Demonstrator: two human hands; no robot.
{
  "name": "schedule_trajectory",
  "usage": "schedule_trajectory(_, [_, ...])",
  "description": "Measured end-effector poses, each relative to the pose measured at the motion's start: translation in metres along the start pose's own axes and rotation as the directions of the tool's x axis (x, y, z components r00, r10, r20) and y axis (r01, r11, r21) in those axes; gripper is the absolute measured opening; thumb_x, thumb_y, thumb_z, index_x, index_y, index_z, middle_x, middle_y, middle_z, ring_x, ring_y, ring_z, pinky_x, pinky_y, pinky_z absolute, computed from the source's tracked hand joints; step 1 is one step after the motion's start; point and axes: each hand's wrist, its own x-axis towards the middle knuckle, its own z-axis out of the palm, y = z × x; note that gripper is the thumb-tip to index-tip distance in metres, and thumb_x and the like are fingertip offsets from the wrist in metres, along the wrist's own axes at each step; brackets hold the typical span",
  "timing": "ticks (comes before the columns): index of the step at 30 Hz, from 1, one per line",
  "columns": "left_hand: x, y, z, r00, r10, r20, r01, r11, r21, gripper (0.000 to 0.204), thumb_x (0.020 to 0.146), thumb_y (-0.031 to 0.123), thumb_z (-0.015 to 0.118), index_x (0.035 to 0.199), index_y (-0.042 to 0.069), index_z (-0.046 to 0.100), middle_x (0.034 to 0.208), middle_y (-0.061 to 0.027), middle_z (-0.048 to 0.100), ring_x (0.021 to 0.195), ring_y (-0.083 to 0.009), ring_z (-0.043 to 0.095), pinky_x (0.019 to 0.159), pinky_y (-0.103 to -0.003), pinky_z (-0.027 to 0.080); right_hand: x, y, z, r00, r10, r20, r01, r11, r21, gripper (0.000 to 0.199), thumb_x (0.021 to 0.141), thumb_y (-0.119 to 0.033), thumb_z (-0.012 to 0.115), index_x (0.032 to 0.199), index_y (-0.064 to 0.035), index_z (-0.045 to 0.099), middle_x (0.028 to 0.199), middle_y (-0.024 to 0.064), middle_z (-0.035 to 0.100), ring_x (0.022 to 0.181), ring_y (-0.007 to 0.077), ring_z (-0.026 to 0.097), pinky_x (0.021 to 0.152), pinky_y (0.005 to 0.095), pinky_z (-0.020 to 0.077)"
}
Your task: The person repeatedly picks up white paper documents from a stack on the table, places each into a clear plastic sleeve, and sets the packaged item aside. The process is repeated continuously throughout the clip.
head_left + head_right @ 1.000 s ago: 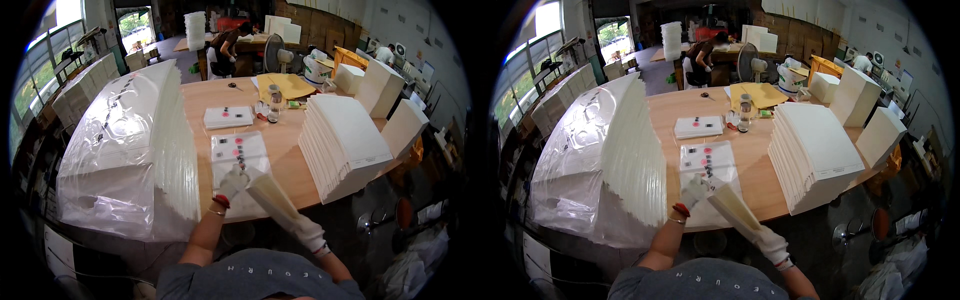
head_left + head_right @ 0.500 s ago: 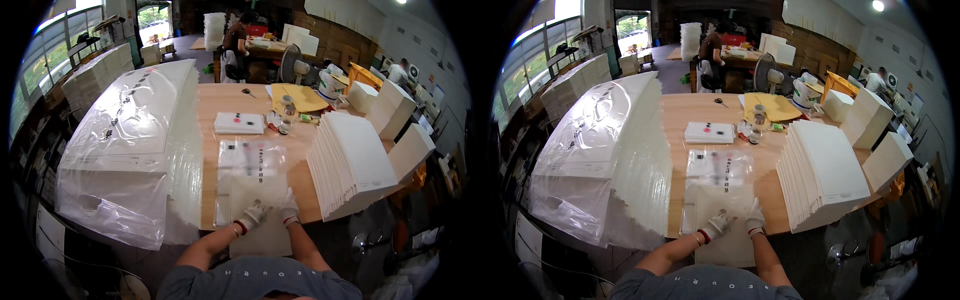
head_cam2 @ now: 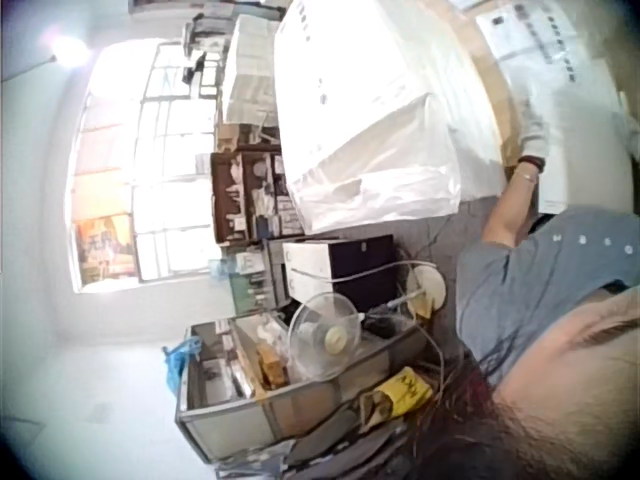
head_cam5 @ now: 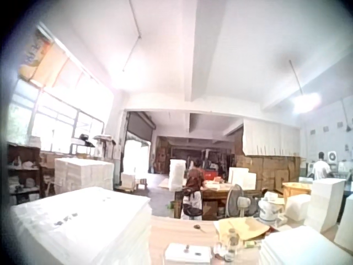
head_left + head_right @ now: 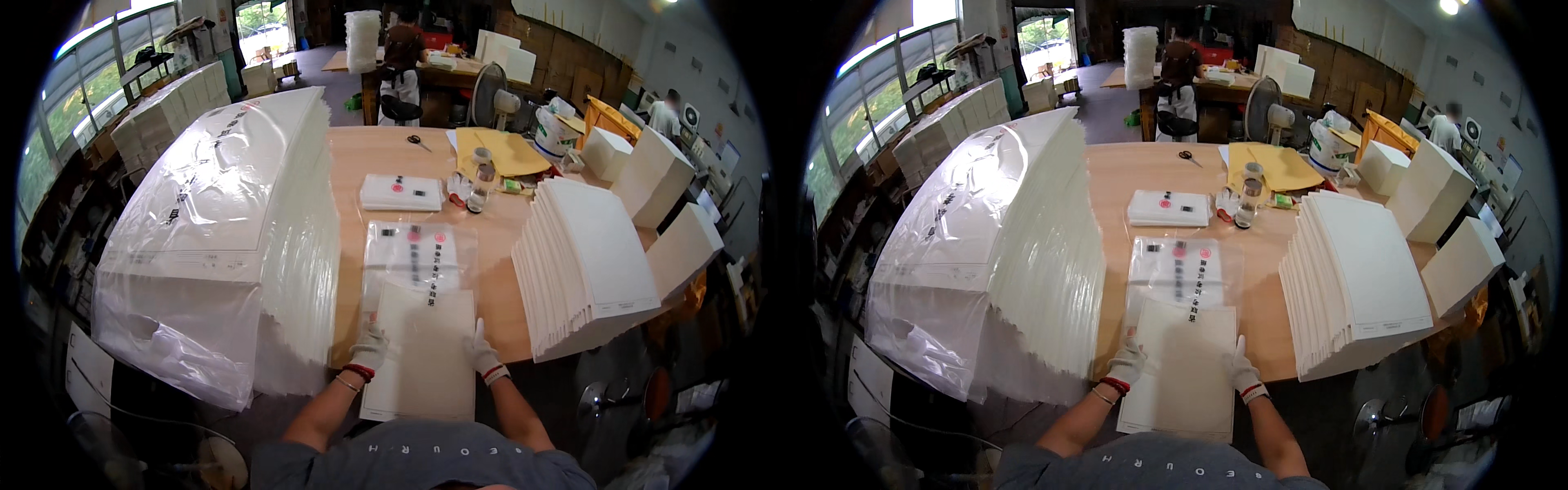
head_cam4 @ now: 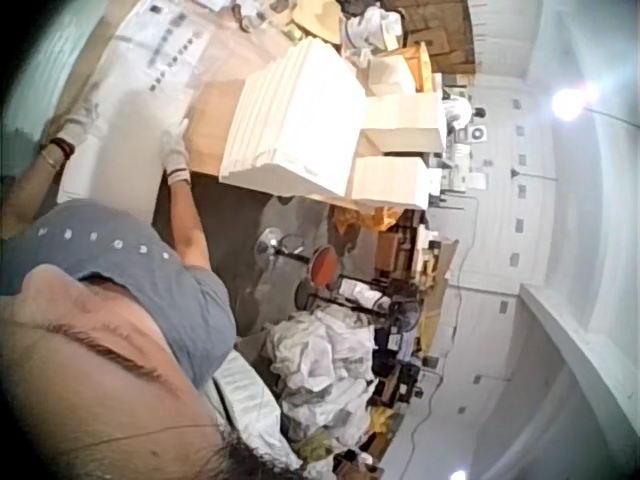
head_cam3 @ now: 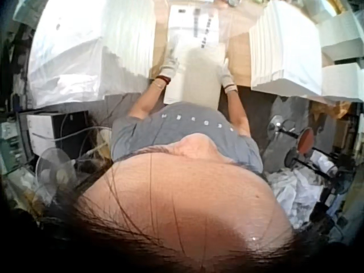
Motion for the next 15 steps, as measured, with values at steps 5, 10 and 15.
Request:
schedule_trajectory(5, [-0.013, -0.025, 0.023, 0.991, 0.053, -0.123, -0.072, 0.984, -0.163, 0.045, 0.085, 0.014, 0.050, 0.121, -0.003, 0.029, 0.105, -0.0244, 0.051, 0.091, -0.0354, 0.054, 0.076, -0.044, 0.044, -0.023, -0.002, -0.005, 0.999, -0.038, 0.018, 0.040, 0.991, -0.125, 0.072, 0.091, -0.042, 0.037, 0.143, -0.0079, 0.000, 0.092, 0.0263, 0.061, 0.082, 0.0411, 0.060, 0.075, 0.0526, 0.0431])
schedule_trajectory(10, [-0.003, -0.019, 0.029, 0.993, -0.056, 0.108, 0.077, 0.977, -0.197, 0.019, 0.081, 0.013, 0.054, 0.092, 0.002, 0.043, 0.090, -0.0232, 0.055, 0.084, -0.0411, 0.055, 0.069, -0.048, 0.043, -0.013, 0.035, 0.019, 0.999, -0.032, 0.009, 0.033, 0.977, -0.210, 0.071, 0.090, -0.042, 0.034, 0.143, -0.0082, 0.001, 0.090, 0.0223, 0.063, 0.076, 0.0358, 0.063, 0.064, 0.0506, 0.0464])
schedule_trajectory(15, [-0.033, -0.002, 0.008, 0.999, -0.018, 0.027, 0.024, 0.974, -0.226, 0.018, 0.081, 0.015, 0.055, 0.091, 0.003, 0.046, 0.087, -0.0218, 0.057, 0.081, -0.0407, 0.057, 0.068, -0.049, 0.043, -0.031, 0.037, 0.017, 0.999, 0.014, 0.048, -0.004, 0.979, -0.204, 0.072, 0.089, -0.038, 0.038, 0.143, -0.0094, 0.001, 0.092, 0.0224, 0.063, 0.075, 0.0333, 0.063, 0.060, 0.0492, 0.0476])
